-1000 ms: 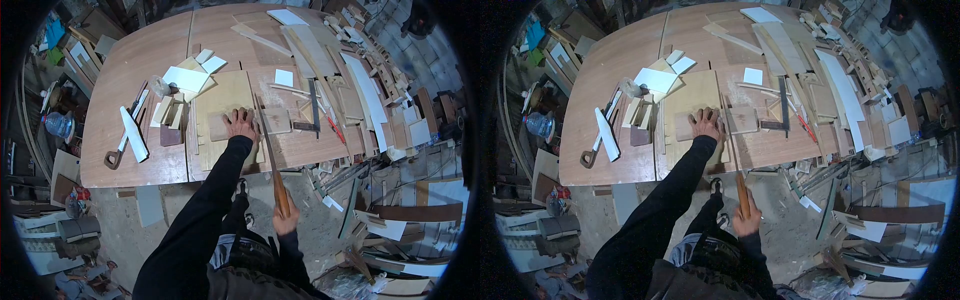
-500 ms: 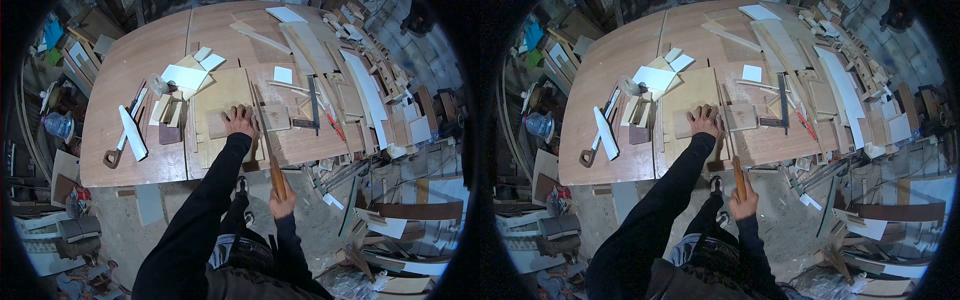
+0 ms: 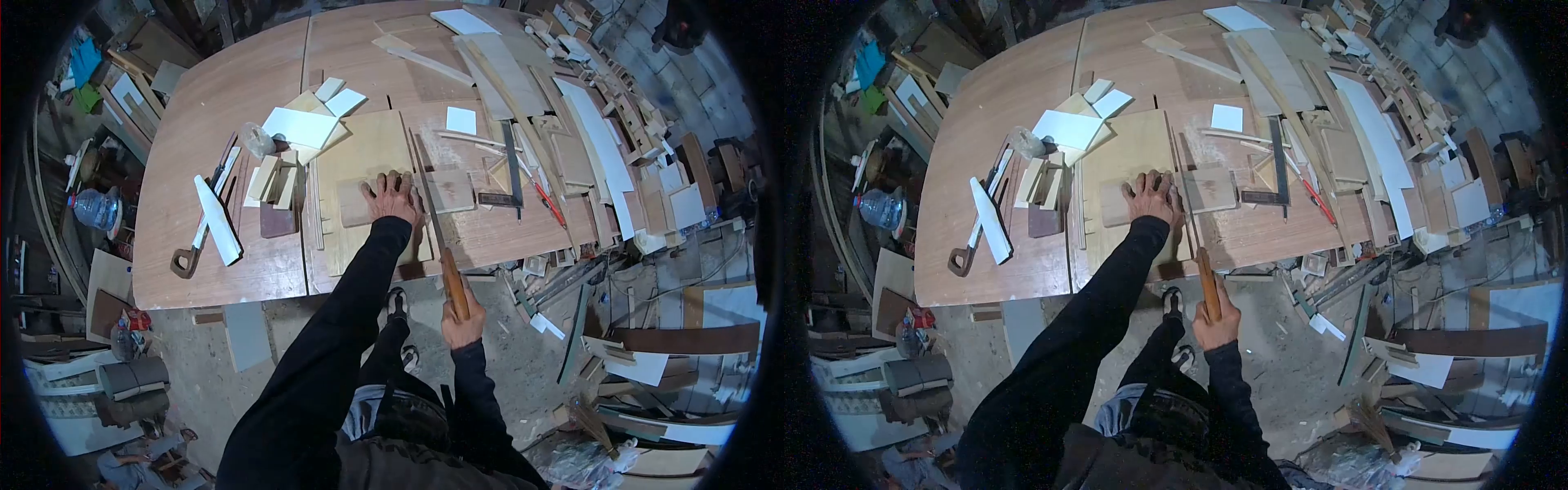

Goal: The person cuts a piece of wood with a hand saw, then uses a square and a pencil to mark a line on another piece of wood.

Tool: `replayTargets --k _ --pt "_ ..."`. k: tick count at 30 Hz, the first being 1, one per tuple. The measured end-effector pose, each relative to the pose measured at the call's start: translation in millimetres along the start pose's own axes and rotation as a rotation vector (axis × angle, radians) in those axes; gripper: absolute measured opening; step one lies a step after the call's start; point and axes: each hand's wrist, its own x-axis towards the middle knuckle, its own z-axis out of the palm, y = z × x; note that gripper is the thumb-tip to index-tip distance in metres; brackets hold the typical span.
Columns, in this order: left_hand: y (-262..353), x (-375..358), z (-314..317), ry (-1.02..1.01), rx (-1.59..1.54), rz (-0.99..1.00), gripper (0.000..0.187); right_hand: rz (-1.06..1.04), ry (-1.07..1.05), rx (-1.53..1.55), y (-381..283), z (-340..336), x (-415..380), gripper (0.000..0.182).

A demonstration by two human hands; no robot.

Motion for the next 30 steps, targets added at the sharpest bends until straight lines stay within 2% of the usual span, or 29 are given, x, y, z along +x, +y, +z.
replayTargets --k 2,5,8,12,14,21,24,26,27,30 --pt "1 -4 -2 -0.022 -0.009 -0.01 0.041 0.06 -0.03 0.048 -1 -6 -7 0.06" --pt "0 1 -2 -0.054 -0.007 -0.021 0.041 0.07 -0.033 -0.068 -30 -28 -38 0.053" --pt "-1 0 2 -0.065 -0.008 0.011 0.046 0.069 -0.005 -0.024 -31 -21 -29 0.054" --pt "0 4 -3 -0.016 -0.002 -0.001 0.039 0.084 -0.028 -0.081 -19 -1 8 0.055" --pt "2 -6 -1 -0.027 -0.016 -0.012 0.038 -0.012 0.004 -0.047 -18 -5 3 0.055" --pt "-2 -1 3 -0.032 0.008 0.0 0.039 0.055 0.019 0.004 -16 -4 -5 0.055" --pt "-5 0 0 -0.113 0.034 0.014 0.05 0.007 0.036 -0.053 -9 -2 -3 0.055" --pt "-9 -3 -3 -0.237 0.067 0.068 0.065 -0.01 0.034 -0.028 -11 -3 -3 0.054" --pt "-13 0 -3 -0.347 0.025 0.057 0.08 -0.008 0.03 -0.025 -6 -3 -4 0.054" --pt "-14 1 -5 -0.357 0.046 0.064 0.082 -0.095 0.069 -0.037 6 1 -3 0.061"
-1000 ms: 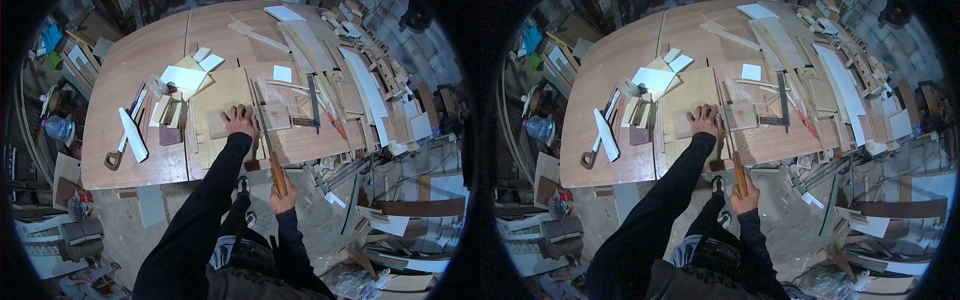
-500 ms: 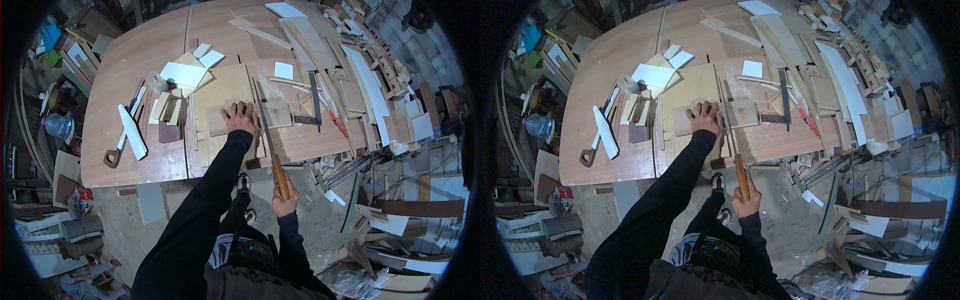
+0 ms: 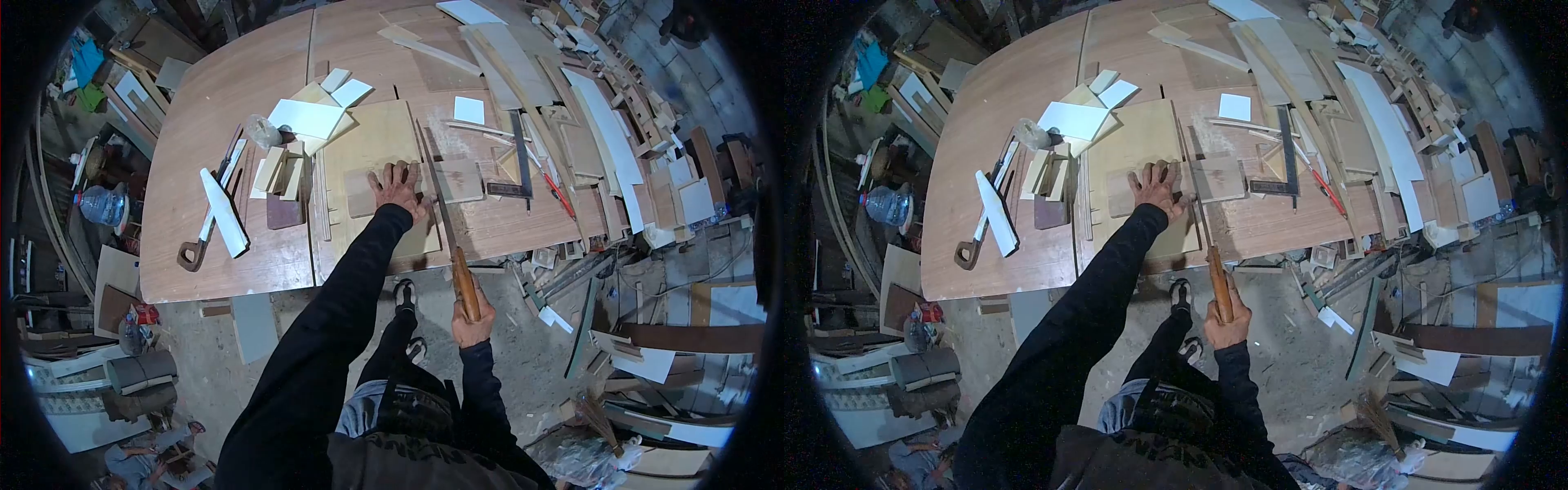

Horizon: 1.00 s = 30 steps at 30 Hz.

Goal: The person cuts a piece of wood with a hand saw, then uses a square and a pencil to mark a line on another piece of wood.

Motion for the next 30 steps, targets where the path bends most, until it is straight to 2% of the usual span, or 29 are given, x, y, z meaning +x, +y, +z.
replayTargets --k 3,5,6,8,9,11,12,14,18,20,21,23,30 --pt "1 -1 -3 -0.051 0.017 -0.01 0.081 0.007 -0.042 0.038 1 -3 -8 0.061" --pt "1 1 -3 -0.035 -0.009 -0.013 0.082 0.219 -0.043 0.23 -3 -7 -16 0.052" --pt "2 1 -2 -0.02 -0.041 -0.02 0.083 0.22 -0.044 0.227 -9 -10 -18 0.052" --pt "2 0 -2 -0.022 -0.045 -0.017 0.083 0.136 -0.038 0.147 -22 -13 -19 0.05" --pt "2 0 -2 -0.024 -0.049 -0.012 0.082 0.137 -0.039 0.146 -17 -9 -15 0.05" --pt "3 2 -3 -0.027 -0.006 -0.03 0.08 0.008 -0.022 -0.001 -1 2 -2 0.056" --pt "4 1 -4 -0.035 0.039 -0.045 0.078 0.01 -0.023 0.001 1 3 -2 0.056" --pt "4 2 -5 -0.031 0.023 -0.046 0.078 -0.115 0.045 -0.04 7 1 0 0.056" --pt "5 0 -7 -0.033 0.01 -0.039 0.078 -0.034 -0.04 -0.08 -2 -18 -23 0.056" --pt "5 1 -8 -0.033 0.012 -0.039 0.078 0.247 -0.041 0.452 9 -12 -21 0.056" --pt "5 1 -7 -0.033 0.011 -0.041 0.078 0.249 -0.04 0.45 6 -11 -16 0.056" --pt "5 2 -8 -0.02 -0.003 -0.039 0.078 -0.01 -0.042 0.0 -2 -8 -2 0.055" --pt "5 0 -5 0.017 -0.001 -0.037 0.078 -0.041 -0.05 -0.106 -9 -32 -37 0.055"
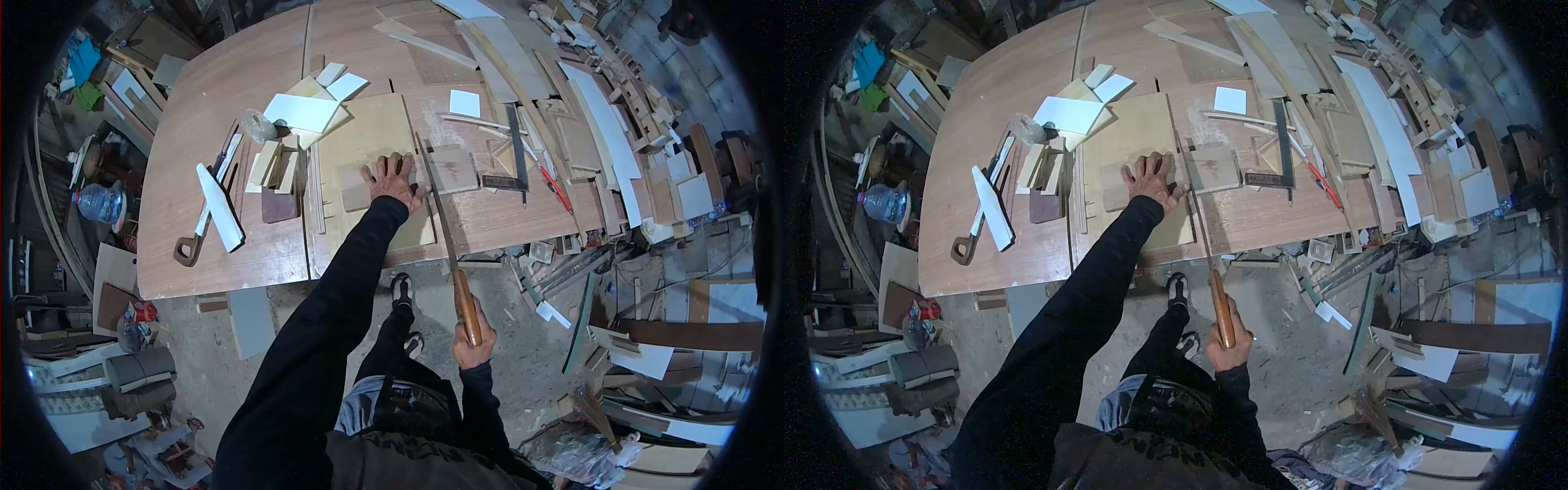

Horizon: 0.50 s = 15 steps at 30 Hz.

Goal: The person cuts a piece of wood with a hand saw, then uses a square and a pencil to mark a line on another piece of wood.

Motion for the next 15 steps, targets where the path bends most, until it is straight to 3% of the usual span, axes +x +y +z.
replayTargets --k 3,7,9,13,15 --pt "-1 1 4 0.013 0.002 -0.005 0.078 0.086 -0.009 0.153 1 1 10 0.058" --pt "-1 1 4 0.007 -0.002 0.003 0.077 0.139 -0.04 0.13 -1 -1 12 0.059" --pt "0 2 1 -0.005 0.009 -0.01 0.077 0.15 -0.039 0.055 -14 -14 1 0.051" --pt "0 3 3 -0.025 0.018 -0.002 0.077 0.039 -0.001 -0.012 12 -11 -7 0.057" --pt "0 2 4 -0.001 0.015 -0.004 0.078 0.264 -0.1 0.279 20 -3 4 0.058"
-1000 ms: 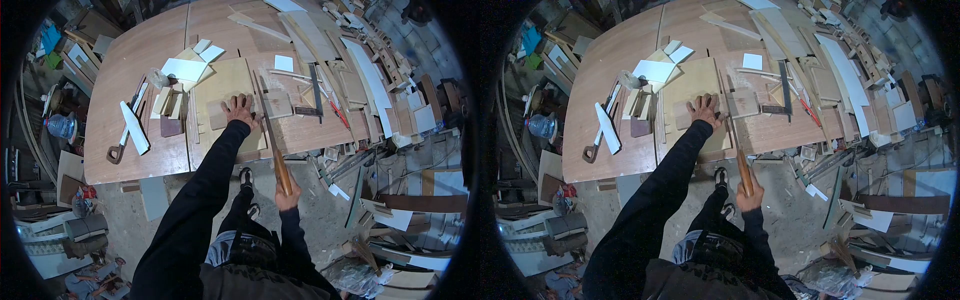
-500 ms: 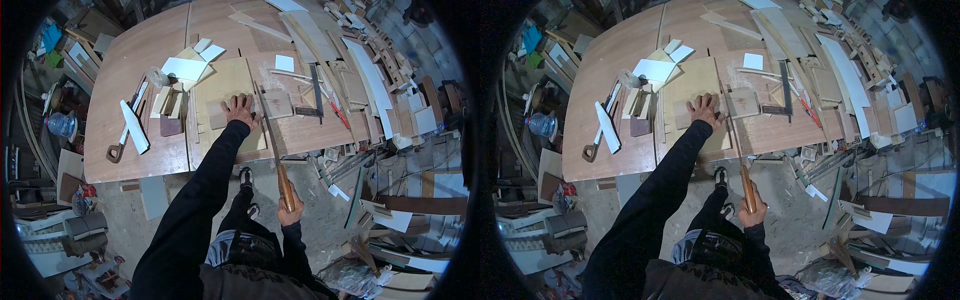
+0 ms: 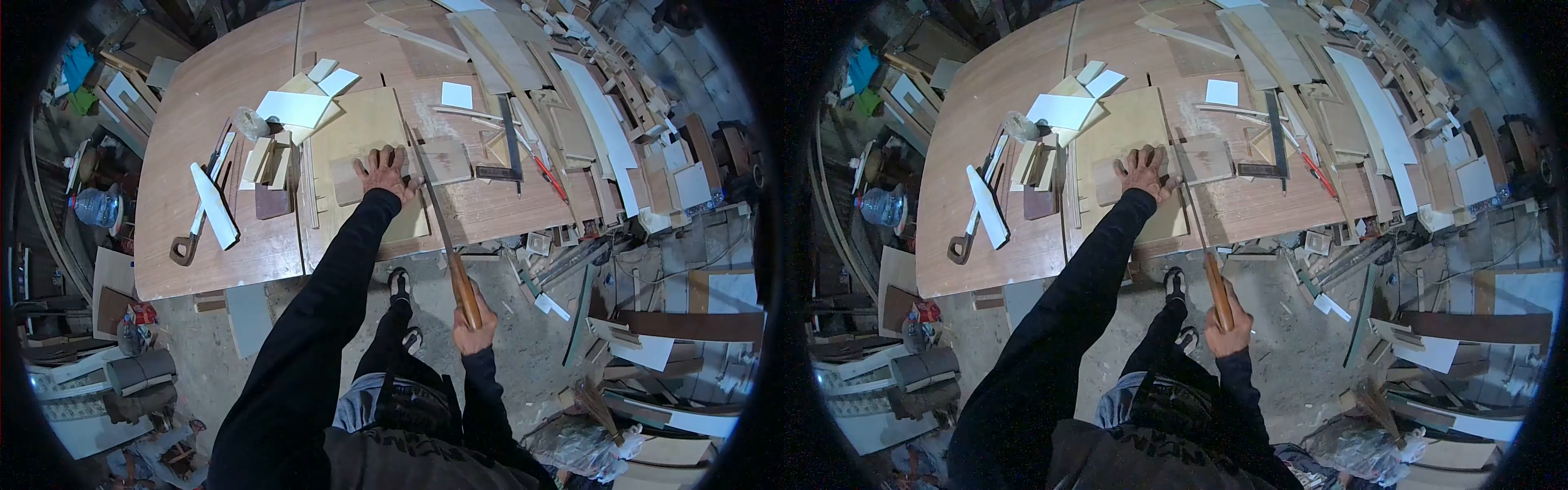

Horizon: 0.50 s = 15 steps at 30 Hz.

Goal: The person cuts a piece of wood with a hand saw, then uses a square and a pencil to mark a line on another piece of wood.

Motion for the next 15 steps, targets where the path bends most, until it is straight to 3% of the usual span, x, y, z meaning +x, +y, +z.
replayTargets --k 4,6,15 --pt "1 1 -4 -0.026 0.006 -0.002 0.078 0.017 0.028 -0.083 -10 -1 -1 0.059" --pt "1 0 -2 -0.018 0.008 -0.01 0.078 -0.235 0.113 -0.283 -22 -8 -19 0.059" --pt "-2 2 3 -0.011 0.022 -0.006 0.079 -0.134 0.078 -0.272 -34 -2 -13 0.062"
